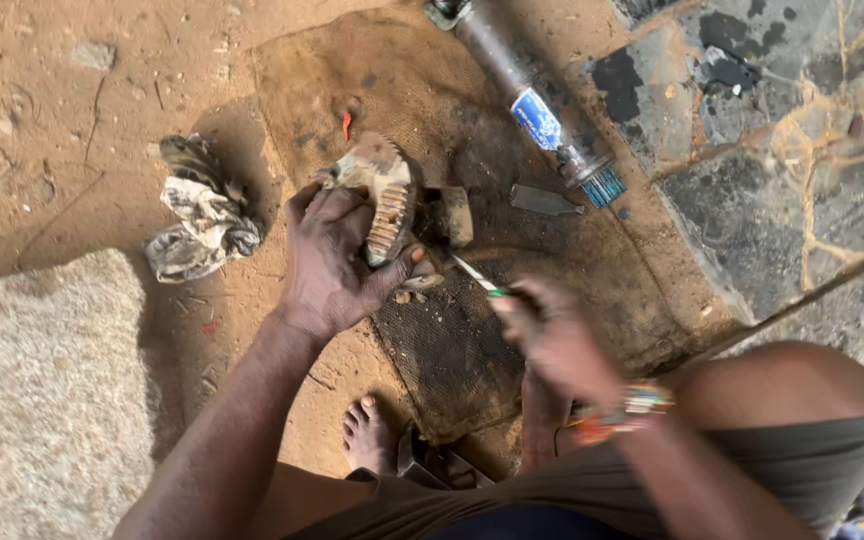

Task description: The person cleans a dirty mechanical part, likely a gear or stator, using a green-handled screwdriver to scrape off grime and a cloth to wipe the surface. The person repeatedly turns the part over to clean different sides and continues scraping and wiping throughout the video.

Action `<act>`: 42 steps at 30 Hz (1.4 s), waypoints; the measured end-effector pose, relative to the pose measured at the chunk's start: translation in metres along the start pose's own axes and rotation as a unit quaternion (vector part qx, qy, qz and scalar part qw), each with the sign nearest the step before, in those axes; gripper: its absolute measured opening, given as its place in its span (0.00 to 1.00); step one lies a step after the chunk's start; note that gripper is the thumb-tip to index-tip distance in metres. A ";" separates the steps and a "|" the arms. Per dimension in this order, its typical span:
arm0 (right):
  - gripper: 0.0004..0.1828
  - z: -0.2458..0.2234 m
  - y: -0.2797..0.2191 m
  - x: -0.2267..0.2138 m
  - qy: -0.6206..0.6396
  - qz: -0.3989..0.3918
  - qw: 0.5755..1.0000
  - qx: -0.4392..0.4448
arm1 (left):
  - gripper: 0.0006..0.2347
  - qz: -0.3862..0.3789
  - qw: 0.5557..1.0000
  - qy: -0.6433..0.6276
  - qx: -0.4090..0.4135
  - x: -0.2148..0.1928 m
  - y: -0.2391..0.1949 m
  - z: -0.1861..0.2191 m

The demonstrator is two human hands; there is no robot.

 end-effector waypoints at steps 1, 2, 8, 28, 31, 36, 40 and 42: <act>0.07 -0.011 0.004 -0.027 -0.063 -0.014 0.997 0.047 | 0.25 0.000 1.000 0.006 0.012 -0.001 0.000 -0.004; 0.08 -0.023 0.012 -0.053 -0.124 -0.025 0.987 0.095 | 0.25 -0.003 1.000 0.012 0.025 -0.001 0.000 -0.007; 0.08 -0.112 0.081 -0.116 -0.271 -0.050 0.945 -0.177 | 0.27 -0.038 0.998 0.044 -0.005 0.000 -0.010 -0.006; 0.06 -0.077 0.202 -0.045 -0.232 -0.192 0.930 -0.213 | 0.22 -0.017 0.997 -0.012 -0.071 0.002 -0.011 0.014; 0.14 -0.069 0.208 -0.035 -0.302 -0.220 0.917 -0.141 | 0.22 -0.045 0.996 -0.023 -0.080 0.001 -0.011 0.016; 0.12 -0.069 0.200 -0.044 -0.225 -0.092 0.888 -0.390 | 0.22 -0.039 0.996 -0.039 -0.073 0.002 -0.009 0.012; 0.13 -0.047 0.219 -0.035 -0.241 -0.174 0.951 -0.086 | 0.26 -0.016 0.999 -0.009 -0.048 0.004 -0.011 0.011; 0.12 -0.039 0.222 -0.025 -0.210 -0.230 0.943 -0.117 | 0.22 -0.037 0.996 -0.025 -0.076 0.004 -0.010 0.012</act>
Point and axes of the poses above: each hand's wrist, its own y-axis towards the middle knuckle, its own x-axis out of the palm, z = x × y, the point moved 1 cm from there along y, towards the middle knuckle, and after that the axes turned 12 degrees about -x, right-handed, at the moved point
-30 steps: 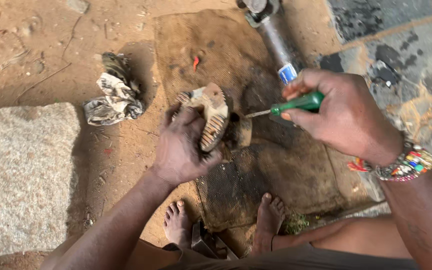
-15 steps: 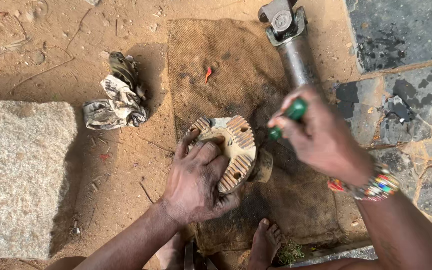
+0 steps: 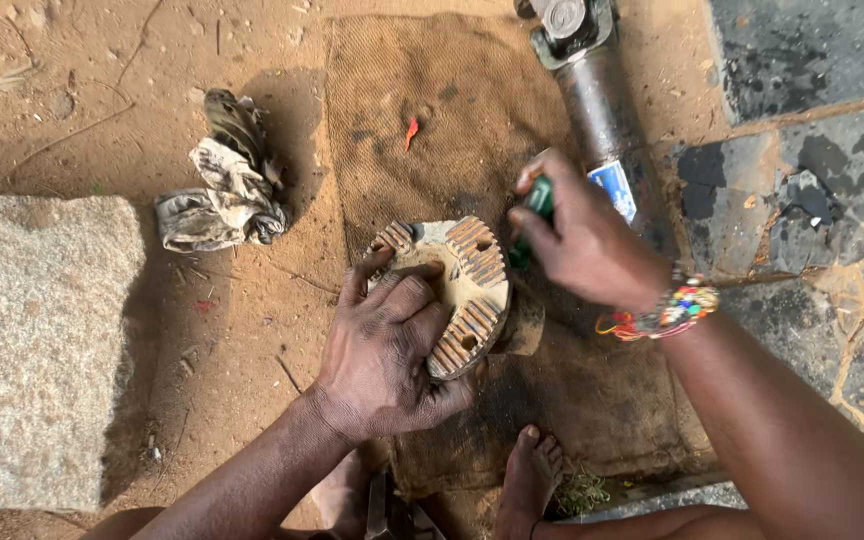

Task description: The person cleans a dirty mechanical part, likely a gear or stator, using a green-handled screwdriver to scrape off grime and a cloth to wipe the surface. The person repeatedly turns the part over to clean different sides and continues scraping and wiping throughout the video.

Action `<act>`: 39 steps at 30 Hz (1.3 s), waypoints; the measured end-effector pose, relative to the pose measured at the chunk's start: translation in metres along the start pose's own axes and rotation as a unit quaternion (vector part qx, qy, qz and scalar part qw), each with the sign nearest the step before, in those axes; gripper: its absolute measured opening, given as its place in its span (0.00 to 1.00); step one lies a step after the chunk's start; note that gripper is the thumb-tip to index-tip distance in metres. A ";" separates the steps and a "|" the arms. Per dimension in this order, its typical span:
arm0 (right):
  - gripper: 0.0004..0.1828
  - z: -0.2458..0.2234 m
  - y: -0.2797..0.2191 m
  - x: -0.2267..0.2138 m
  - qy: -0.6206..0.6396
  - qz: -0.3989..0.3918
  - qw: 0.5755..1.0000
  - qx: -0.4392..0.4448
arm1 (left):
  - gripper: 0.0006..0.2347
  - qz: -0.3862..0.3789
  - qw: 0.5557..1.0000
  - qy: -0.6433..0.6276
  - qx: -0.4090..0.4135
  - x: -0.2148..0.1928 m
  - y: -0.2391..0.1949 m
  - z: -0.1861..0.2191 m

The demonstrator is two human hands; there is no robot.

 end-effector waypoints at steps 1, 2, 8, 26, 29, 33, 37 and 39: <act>0.11 0.007 0.005 -0.009 0.026 0.066 0.997 -0.039 | 0.24 0.016 1.000 0.002 0.011 0.000 0.003 -0.003; 0.11 0.016 0.006 -0.021 0.056 0.125 0.988 -0.072 | 0.25 0.025 1.000 -0.001 0.015 0.003 0.002 -0.004; 0.13 0.007 0.004 -0.009 -0.065 0.203 0.949 -0.234 | 0.24 0.045 0.998 -0.008 0.040 -0.003 0.004 -0.003; 0.12 0.000 -0.011 0.006 -0.024 0.143 0.971 -0.191 | 0.25 0.048 0.999 -0.002 0.019 -0.001 0.001 -0.003; 0.12 -0.007 -0.005 -0.005 -0.044 0.040 0.994 -0.093 | 0.23 0.060 0.998 0.002 0.035 -0.007 0.005 0.001; 0.10 -0.009 -0.007 -0.017 0.127 0.015 0.992 -0.019 | 0.24 0.063 0.997 -0.015 0.039 -0.004 0.003 -0.001; 0.12 -0.014 -0.012 -0.003 0.059 -0.029 0.996 -0.055 | 0.23 0.063 0.997 -0.003 0.033 -0.003 0.003 0.000; 0.12 -0.008 -0.010 -0.001 0.015 -0.043 0.996 -0.077 | 0.21 0.059 0.998 0.008 0.028 -0.004 0.003 0.003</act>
Point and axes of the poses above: each hand's wrist, its own y-axis towards the middle knuckle, its own x-axis out of the palm, z = x × y, the point moved 1 cm from there along y, towards the middle knuckle, and after that the axes turned 12 degrees about -x, right-handed, at the moved point
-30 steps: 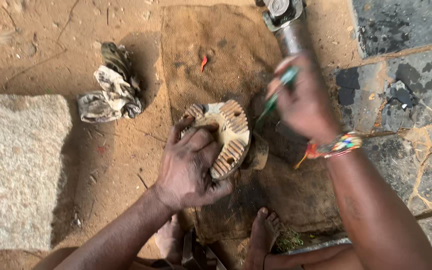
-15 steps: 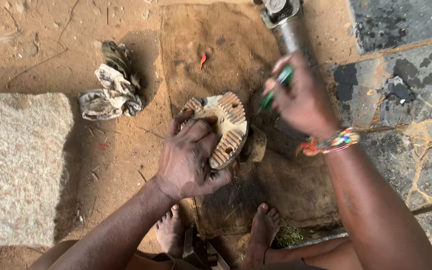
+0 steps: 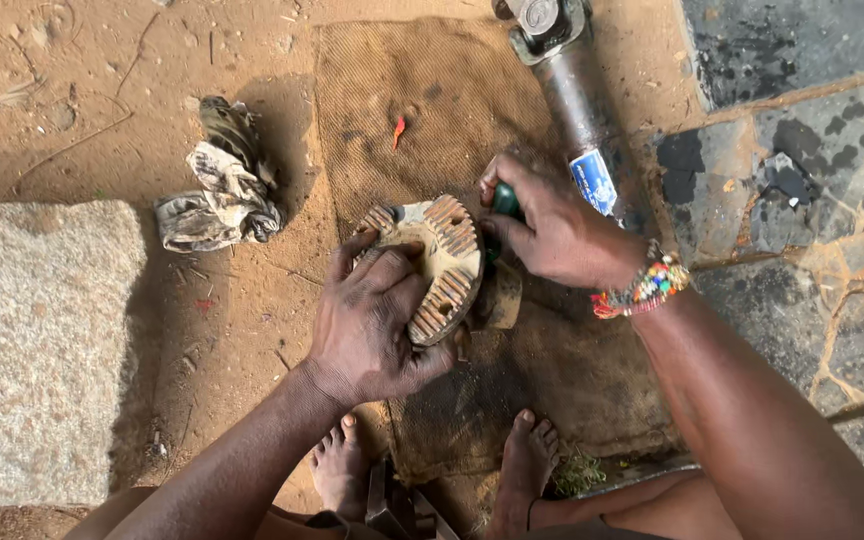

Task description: The person cleans a dirty mechanical part, likely a gear or stator, using a green-handled screwdriver to scrape off grime and a cloth to wipe the surface. The person repeatedly turns the part over to clean different sides and continues scraping and wiping throughout the video.

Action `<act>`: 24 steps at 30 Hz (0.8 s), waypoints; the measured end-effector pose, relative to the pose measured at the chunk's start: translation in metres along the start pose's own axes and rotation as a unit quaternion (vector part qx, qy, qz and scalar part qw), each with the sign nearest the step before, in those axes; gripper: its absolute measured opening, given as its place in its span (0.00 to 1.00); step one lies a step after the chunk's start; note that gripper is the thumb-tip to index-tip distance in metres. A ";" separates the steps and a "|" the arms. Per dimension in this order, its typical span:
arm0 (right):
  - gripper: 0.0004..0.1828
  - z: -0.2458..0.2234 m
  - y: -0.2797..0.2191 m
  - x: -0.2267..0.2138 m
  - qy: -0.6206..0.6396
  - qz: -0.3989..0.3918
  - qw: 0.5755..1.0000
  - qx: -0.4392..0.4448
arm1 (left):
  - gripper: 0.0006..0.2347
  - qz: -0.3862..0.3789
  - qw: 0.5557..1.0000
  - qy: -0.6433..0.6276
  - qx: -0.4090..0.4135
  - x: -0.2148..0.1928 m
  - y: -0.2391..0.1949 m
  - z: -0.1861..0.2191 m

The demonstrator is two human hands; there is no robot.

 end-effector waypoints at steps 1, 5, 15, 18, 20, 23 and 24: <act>0.12 0.005 -0.004 0.006 0.057 0.028 0.998 0.025 | 0.21 -0.001 1.000 -0.013 0.007 -0.001 -0.003 -0.001; 0.09 0.023 -0.009 0.025 0.213 0.136 0.963 0.094 | 0.19 0.014 1.000 -0.017 0.016 -0.002 -0.001 -0.004; 0.06 0.007 -0.001 -0.009 0.166 0.138 0.949 0.228 | 0.18 0.022 1.000 -0.003 0.019 -0.002 -0.004 -0.005; 0.10 0.003 0.001 -0.038 0.132 0.252 0.946 0.152 | 0.22 0.019 0.999 -0.009 0.027 -0.001 0.001 -0.003; 0.11 -0.003 0.000 -0.033 0.098 0.246 0.964 -0.025 | 0.20 -0.006 1.000 -0.005 0.003 0.002 -0.001 -0.004; 0.11 -0.014 -0.009 -0.022 -0.090 0.235 0.958 -0.136 | 0.21 -0.023 1.000 -0.006 -0.012 0.005 0.002 -0.005; 0.11 -0.019 -0.017 -0.013 -0.172 0.228 0.947 -0.143 | 0.22 -0.028 0.999 -0.008 -0.016 0.005 0.001 -0.004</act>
Point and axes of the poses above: each hand's wrist, its own y-axis towards the middle knuckle, its own x-axis out of the palm, z = x × y, the point moved 1 cm from there along y, towards the middle knuckle, and after that the axes turned 12 degrees about -x, right-handed, at the moved point
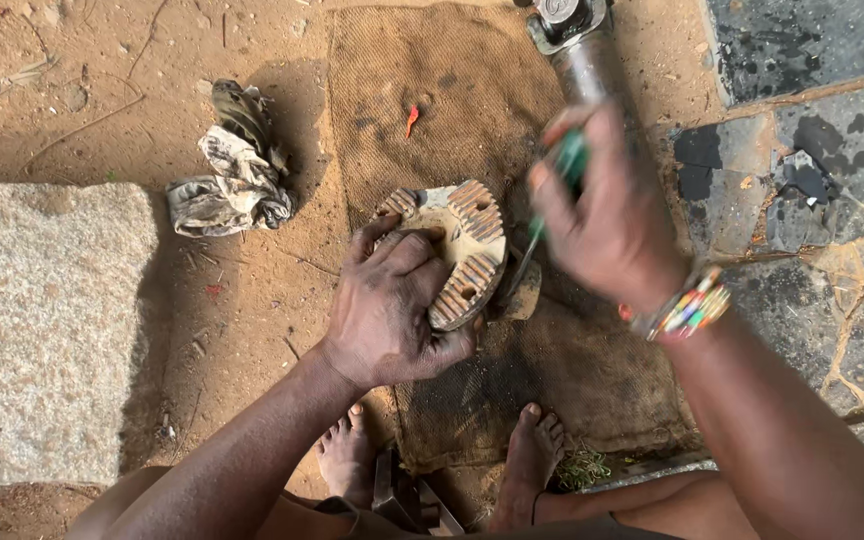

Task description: The person cleans a dirty mechanical part, likely a gear or stator, using a green-handled screwdriver to scrape off grime and a cloth to wipe the surface. The person repeatedly turns the part over to clean different sides and continues scraping and wiping throughout the video.

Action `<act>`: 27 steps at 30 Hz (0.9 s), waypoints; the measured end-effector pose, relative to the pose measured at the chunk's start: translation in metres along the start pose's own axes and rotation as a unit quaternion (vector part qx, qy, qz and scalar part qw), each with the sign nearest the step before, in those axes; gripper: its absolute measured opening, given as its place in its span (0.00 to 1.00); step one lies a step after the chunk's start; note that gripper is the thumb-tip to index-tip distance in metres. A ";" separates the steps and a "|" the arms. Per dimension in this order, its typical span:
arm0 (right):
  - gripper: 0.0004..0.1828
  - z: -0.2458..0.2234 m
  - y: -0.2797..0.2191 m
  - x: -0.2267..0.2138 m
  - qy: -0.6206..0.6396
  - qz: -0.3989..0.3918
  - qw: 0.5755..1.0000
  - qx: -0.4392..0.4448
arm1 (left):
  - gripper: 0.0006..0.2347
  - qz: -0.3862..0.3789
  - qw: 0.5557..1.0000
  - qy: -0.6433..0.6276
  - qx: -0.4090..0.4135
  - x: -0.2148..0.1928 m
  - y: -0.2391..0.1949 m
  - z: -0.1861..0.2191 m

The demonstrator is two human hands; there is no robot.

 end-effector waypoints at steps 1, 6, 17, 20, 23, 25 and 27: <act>0.12 -0.015 -0.011 0.006 -0.001 0.006 1.000 -0.015 | 0.23 0.006 1.000 0.007 0.007 0.000 0.001 0.000; 0.10 -0.020 -0.034 0.006 -0.042 0.136 0.990 -0.005 | 0.25 0.028 0.999 -0.015 0.021 0.004 0.000 -0.003; 0.13 0.018 -0.017 0.009 0.120 0.115 0.983 0.076 | 0.22 0.034 0.999 0.004 0.012 0.001 -0.001 -0.001; 0.14 -0.006 -0.025 0.018 0.084 0.043 0.990 0.108 | 0.22 0.021 1.000 0.008 0.006 0.000 0.001 0.000; 0.12 -0.017 -0.027 0.015 0.048 0.071 0.991 0.102 | 0.24 0.019 1.000 0.007 0.000 0.000 0.001 -0.001; 0.10 -0.020 -0.033 0.010 0.053 0.116 0.988 0.088 | 0.25 0.014 1.000 0.009 0.001 0.002 0.001 -0.001; 0.06 -0.027 -0.038 0.007 0.067 0.151 0.984 0.068 | 0.24 0.005 1.000 0.020 0.005 0.000 0.004 -0.002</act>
Point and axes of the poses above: each hand's wrist, its own y-axis towards the middle knuckle, its own x-axis out of the palm, z = x × y, the point moved 1 cm from there along y, towards the middle knuckle, and after that the axes turned 12 degrees about -x, right-handed, at the moved point
